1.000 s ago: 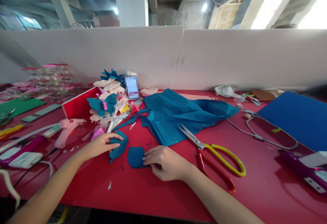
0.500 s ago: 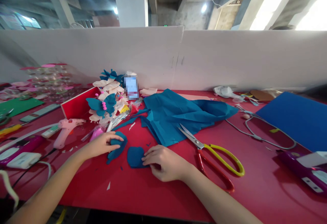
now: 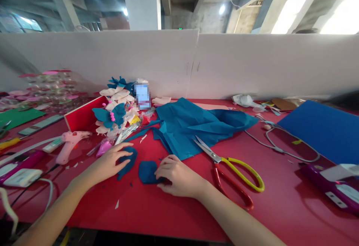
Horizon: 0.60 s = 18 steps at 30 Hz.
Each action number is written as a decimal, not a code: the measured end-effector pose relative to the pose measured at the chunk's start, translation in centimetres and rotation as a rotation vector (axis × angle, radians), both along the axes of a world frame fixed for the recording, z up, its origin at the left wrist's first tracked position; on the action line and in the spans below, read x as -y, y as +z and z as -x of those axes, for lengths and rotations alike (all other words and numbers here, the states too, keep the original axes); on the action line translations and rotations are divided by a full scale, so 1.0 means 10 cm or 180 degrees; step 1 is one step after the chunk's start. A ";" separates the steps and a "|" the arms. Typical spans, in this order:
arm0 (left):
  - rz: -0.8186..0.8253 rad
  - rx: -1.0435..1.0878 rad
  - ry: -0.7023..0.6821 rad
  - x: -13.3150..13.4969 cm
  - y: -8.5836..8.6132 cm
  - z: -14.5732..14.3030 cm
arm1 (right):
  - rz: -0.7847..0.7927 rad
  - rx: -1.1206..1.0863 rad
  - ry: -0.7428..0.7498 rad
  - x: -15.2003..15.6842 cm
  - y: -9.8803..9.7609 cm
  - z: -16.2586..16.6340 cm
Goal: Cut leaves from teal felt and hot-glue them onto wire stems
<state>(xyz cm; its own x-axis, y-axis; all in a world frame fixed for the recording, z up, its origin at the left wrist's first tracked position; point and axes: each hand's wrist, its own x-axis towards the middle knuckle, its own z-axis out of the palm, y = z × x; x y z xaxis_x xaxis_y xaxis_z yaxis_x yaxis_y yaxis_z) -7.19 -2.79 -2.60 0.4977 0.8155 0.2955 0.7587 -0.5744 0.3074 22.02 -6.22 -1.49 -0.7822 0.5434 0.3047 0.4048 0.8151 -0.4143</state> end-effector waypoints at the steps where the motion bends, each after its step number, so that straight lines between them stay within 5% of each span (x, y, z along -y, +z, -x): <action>1: -0.0047 0.0011 -0.0019 0.01 0.03 -0.03 | -0.0022 0.0016 -0.0051 0.01 0.00 0.00; 5: -0.0120 0.0344 -0.0087 0.10 0.24 -0.22 | -0.0059 0.0166 -0.0223 0.01 0.02 0.02; 8: 0.0357 0.0271 -0.1021 0.16 0.36 -0.42 | -0.0038 0.0177 -0.0270 0.00 0.02 0.03; 11: 0.0737 0.0101 -0.1543 0.14 0.37 -0.58 | 0.0051 0.0066 -0.0225 -0.02 0.01 0.03; 18: 0.1196 0.0258 -0.1741 -0.05 0.30 -0.63 | 0.0161 -0.0140 -0.0248 -0.07 -0.03 0.04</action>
